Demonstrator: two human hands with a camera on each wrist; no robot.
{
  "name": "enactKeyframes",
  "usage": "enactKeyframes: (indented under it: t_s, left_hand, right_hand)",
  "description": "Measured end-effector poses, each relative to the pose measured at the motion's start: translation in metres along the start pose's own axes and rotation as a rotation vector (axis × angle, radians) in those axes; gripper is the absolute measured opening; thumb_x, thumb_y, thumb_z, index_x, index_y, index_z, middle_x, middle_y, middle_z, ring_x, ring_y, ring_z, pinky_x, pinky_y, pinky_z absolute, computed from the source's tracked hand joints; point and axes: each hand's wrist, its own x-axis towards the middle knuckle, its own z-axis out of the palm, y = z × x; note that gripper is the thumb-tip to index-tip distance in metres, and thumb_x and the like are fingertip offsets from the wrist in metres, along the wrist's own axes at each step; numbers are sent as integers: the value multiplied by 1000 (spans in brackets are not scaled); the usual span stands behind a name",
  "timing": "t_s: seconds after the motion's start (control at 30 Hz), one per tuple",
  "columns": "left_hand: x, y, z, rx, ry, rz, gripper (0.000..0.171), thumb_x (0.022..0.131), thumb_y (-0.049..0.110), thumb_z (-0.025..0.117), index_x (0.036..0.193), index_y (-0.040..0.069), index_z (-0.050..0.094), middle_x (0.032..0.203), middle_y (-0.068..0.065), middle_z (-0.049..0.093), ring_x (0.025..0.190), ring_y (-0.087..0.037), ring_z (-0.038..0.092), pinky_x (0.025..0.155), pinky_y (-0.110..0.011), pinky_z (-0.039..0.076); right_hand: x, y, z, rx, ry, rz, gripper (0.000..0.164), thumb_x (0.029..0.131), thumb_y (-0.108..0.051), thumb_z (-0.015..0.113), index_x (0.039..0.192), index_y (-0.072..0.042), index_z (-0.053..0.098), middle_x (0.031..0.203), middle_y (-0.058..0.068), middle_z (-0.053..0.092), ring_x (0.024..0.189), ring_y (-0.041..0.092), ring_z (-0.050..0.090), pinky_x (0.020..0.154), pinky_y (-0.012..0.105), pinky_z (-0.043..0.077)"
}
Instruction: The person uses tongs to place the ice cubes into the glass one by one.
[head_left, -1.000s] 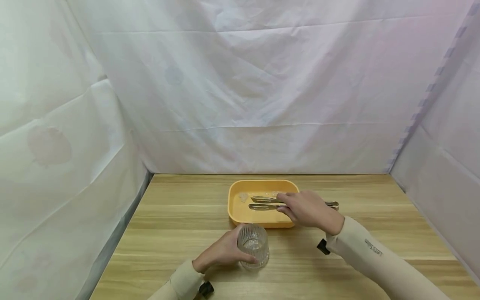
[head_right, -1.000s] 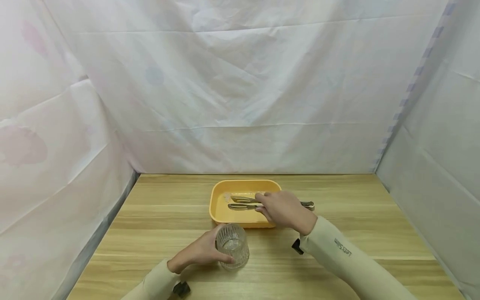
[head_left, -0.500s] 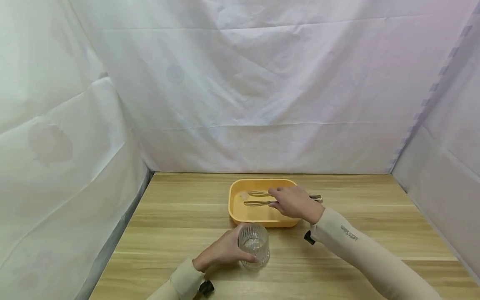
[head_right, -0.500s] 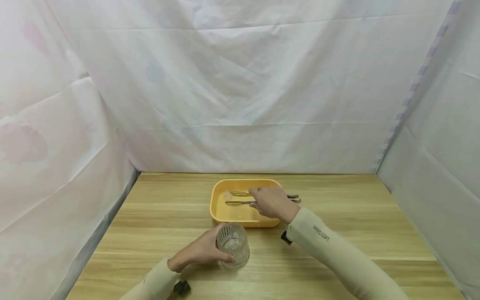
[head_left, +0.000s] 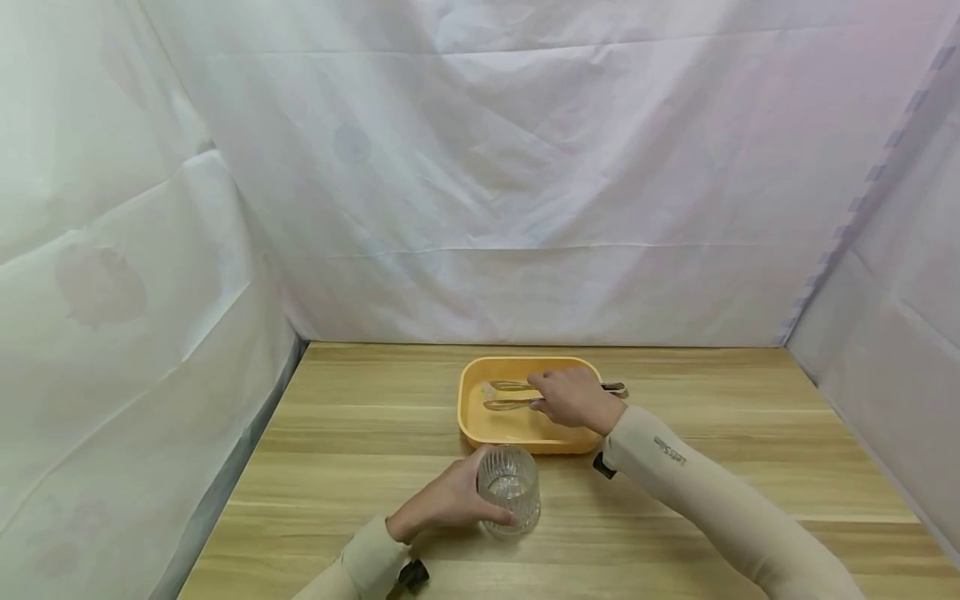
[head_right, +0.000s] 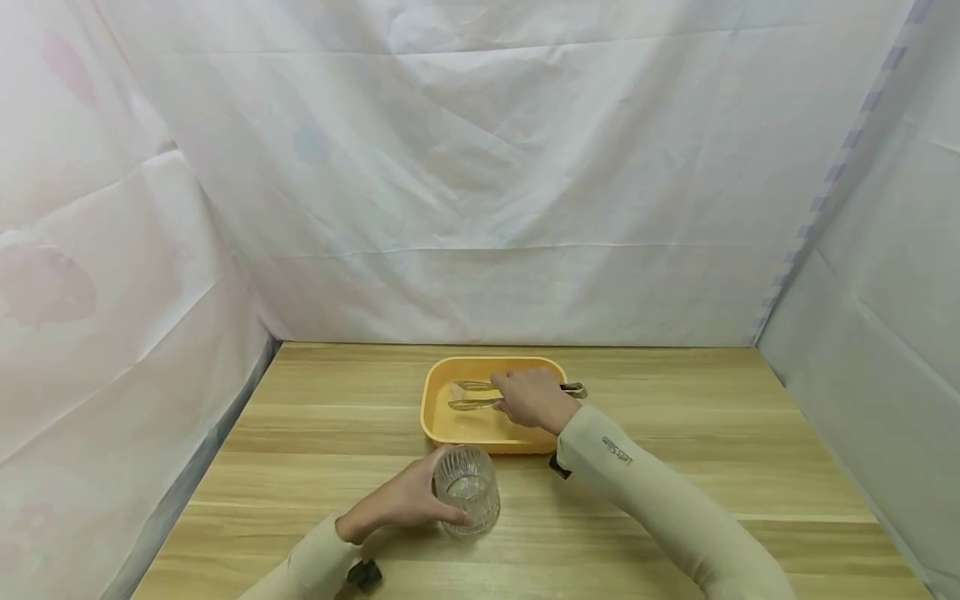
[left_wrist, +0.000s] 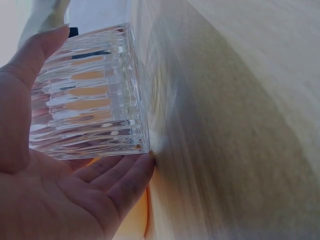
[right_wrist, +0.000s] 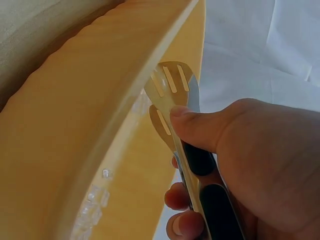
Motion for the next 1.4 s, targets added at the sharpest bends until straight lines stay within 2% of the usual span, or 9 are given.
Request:
enactKeyframes:
  t_s: [0.27, 0.5, 0.7, 0.87, 1.07, 1.4]
  left_hand:
    - [0, 2, -1, 1, 4, -5, 87, 67, 39, 91, 140, 25, 44, 123, 4, 62, 113, -13, 59, 97, -35, 47]
    - [0, 3, 0, -9, 1, -21, 89, 66, 38, 92, 140, 25, 44, 123, 5, 62, 113, -14, 59, 97, -36, 46]
    - [0, 3, 0, -9, 3, -27, 91, 66, 39, 92, 142, 25, 43, 122, 5, 62, 113, -13, 59, 97, -35, 46]
    - [0, 3, 0, -6, 6, -24, 91, 66, 38, 92, 141, 23, 44, 121, 5, 62, 112, -13, 59, 97, -36, 47]
    - [-1, 3, 1, -1, 11, -14, 94, 65, 38, 92, 143, 24, 42, 122, 4, 63, 112, -14, 59, 98, -38, 46]
    - [-1, 1, 2, 3, 14, 2, 95, 66, 39, 91, 145, 26, 40, 122, 3, 63, 112, -14, 59, 97, -36, 47]
  right_hand:
    - [10, -1, 3, 33, -59, 15, 41, 98, -40, 60, 129, -14, 58, 105, 5, 69, 69, 19, 62, 59, 38, 52]
    - [15, 0, 8, 21, -71, 13, 37, 98, -41, 60, 124, -14, 59, 98, 2, 67, 62, 15, 56, 54, 34, 48]
    - [19, -1, 11, 18, -74, 9, 36, 99, -39, 59, 124, -14, 60, 99, 3, 67, 67, 16, 60, 55, 34, 49]
    - [21, -4, 11, 43, -78, 11, 27, 100, -37, 58, 114, -14, 60, 88, 1, 65, 63, 15, 57, 52, 33, 47]
    - [23, -8, 13, 66, -62, 13, 15, 100, -31, 59, 100, -16, 59, 68, -2, 54, 53, 13, 49, 47, 30, 39]
    - [20, -9, 18, -4, -17, -1, 13, 100, -30, 59, 101, -18, 61, 63, -3, 51, 50, 11, 46, 47, 28, 40]
